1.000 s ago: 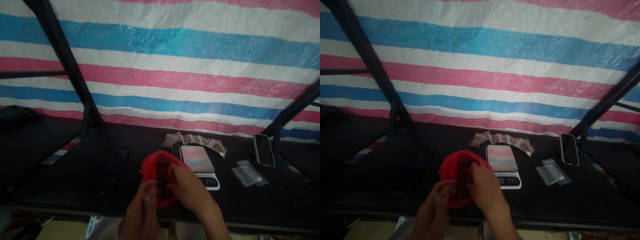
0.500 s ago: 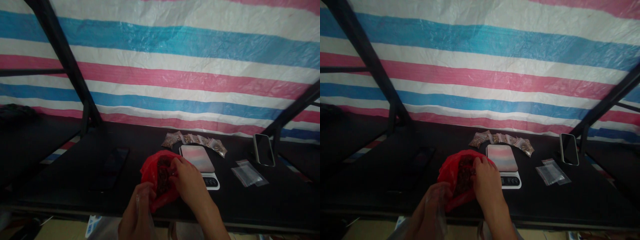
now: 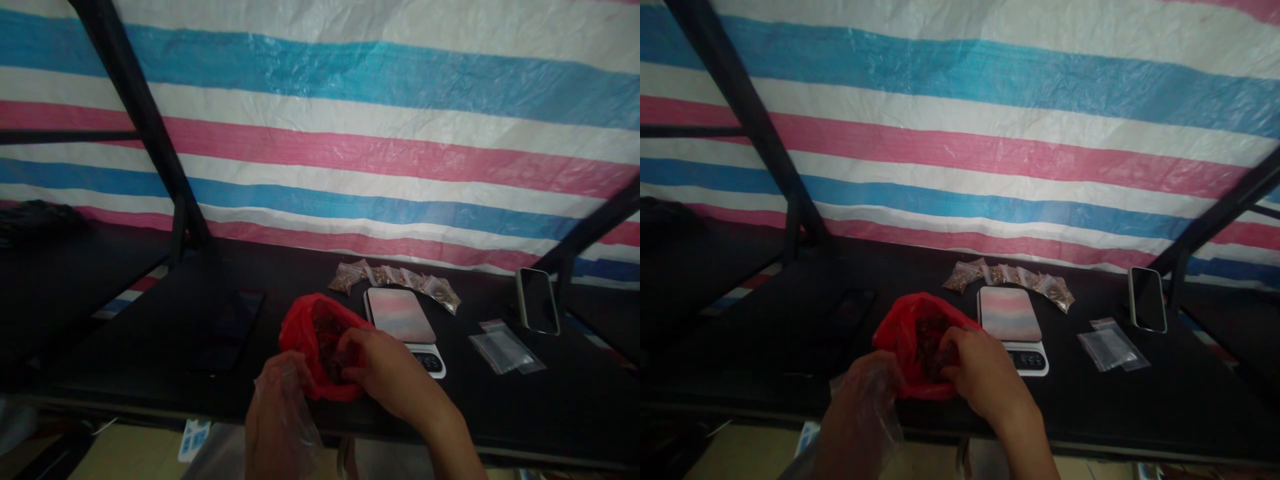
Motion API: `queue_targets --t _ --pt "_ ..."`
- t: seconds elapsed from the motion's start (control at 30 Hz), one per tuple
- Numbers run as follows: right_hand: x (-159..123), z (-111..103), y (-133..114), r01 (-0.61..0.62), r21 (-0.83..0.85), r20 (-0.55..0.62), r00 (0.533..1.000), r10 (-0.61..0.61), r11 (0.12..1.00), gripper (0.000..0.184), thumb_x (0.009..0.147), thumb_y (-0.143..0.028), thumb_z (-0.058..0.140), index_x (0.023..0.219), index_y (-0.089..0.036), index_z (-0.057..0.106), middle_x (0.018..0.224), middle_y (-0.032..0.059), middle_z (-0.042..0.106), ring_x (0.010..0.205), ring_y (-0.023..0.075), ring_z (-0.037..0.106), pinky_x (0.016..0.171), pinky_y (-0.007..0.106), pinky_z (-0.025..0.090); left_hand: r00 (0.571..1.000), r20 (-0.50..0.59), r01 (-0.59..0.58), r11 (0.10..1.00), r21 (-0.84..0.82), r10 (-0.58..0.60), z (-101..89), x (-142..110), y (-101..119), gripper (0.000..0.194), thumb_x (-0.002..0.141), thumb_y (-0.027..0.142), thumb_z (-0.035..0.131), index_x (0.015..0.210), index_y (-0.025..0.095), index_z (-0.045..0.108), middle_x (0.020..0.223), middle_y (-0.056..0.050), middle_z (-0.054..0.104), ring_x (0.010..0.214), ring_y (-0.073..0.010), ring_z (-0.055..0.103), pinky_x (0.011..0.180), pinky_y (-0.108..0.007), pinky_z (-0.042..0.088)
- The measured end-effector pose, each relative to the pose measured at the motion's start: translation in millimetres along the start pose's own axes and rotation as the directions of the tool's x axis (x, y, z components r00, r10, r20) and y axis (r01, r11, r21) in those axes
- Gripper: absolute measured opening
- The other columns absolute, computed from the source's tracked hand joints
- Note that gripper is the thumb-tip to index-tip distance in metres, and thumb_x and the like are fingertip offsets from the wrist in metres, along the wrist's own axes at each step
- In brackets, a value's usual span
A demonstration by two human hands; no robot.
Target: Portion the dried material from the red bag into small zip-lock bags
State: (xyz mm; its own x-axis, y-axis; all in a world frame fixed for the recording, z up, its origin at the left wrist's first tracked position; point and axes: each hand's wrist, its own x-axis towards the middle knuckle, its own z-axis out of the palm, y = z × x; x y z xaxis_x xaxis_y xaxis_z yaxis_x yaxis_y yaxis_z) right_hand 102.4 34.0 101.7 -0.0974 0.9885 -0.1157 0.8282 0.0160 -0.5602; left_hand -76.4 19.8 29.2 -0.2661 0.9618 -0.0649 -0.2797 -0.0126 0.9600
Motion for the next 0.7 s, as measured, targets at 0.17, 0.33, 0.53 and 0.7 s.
queue_targets --t 0.17,0.33,0.53,0.7 --pt "-3.1 -0.1 -5.1 -0.04 -0.02 0.004 0.999 0.04 0.999 0.023 0.079 -0.013 0.082 0.096 -0.026 0.074 0.094 -0.0003 0.079 0.086 0.0214 0.072 0.069 0.028 0.036 0.995 0.095 0.017 0.998 -0.067 -0.01 -8.8 -5.1 14.6 0.05 0.083 0.076 0.068 0.081 0.026 0.072 0.067 -0.002 0.066 0.059 -0.0188 0.059 0.052 -0.031 0.053" --pt "-2.0 1.4 -5.7 -0.04 0.084 0.062 0.998 0.035 0.996 0.016 0.08 -0.024 0.082 0.093 -0.025 0.072 0.083 -0.0021 0.076 0.074 0.0176 0.067 0.06 0.027 0.031 0.991 0.136 0.031 0.997 -0.072 -0.021 -11.4 -6.6 14.4 0.048 0.087 0.074 0.065 0.087 0.026 0.072 0.071 -0.002 0.066 0.065 -0.02 0.061 0.056 -0.032 0.054" --pt "-0.2 5.4 2.5 0.012 0.239 0.185 0.981 -0.058 0.971 0.012 0.087 -0.025 0.073 0.099 -0.025 0.073 0.084 -0.0019 0.077 0.075 0.0163 0.069 0.058 0.025 0.035 0.997 0.07 0.03 0.993 -0.111 -0.022 -5.5 -5.0 14.9 0.05 0.083 0.072 0.072 0.087 0.022 0.071 0.07 -0.001 0.065 0.068 -0.0189 0.061 0.063 -0.031 0.054" --pt "0.6 0.7 0.1 -0.066 0.104 0.079 0.995 0.058 0.992 0.011 0.093 -0.032 0.073 0.099 -0.023 0.071 0.091 0.0018 0.079 0.083 0.0202 0.072 0.065 0.028 0.04 0.997 -0.073 -0.001 0.999 -0.046 -0.002 -21.3 8.6 -5.9 0.054 0.073 0.074 0.076 0.085 0.021 0.075 0.071 -0.002 0.067 0.064 -0.0201 0.06 0.056 -0.03 0.051"
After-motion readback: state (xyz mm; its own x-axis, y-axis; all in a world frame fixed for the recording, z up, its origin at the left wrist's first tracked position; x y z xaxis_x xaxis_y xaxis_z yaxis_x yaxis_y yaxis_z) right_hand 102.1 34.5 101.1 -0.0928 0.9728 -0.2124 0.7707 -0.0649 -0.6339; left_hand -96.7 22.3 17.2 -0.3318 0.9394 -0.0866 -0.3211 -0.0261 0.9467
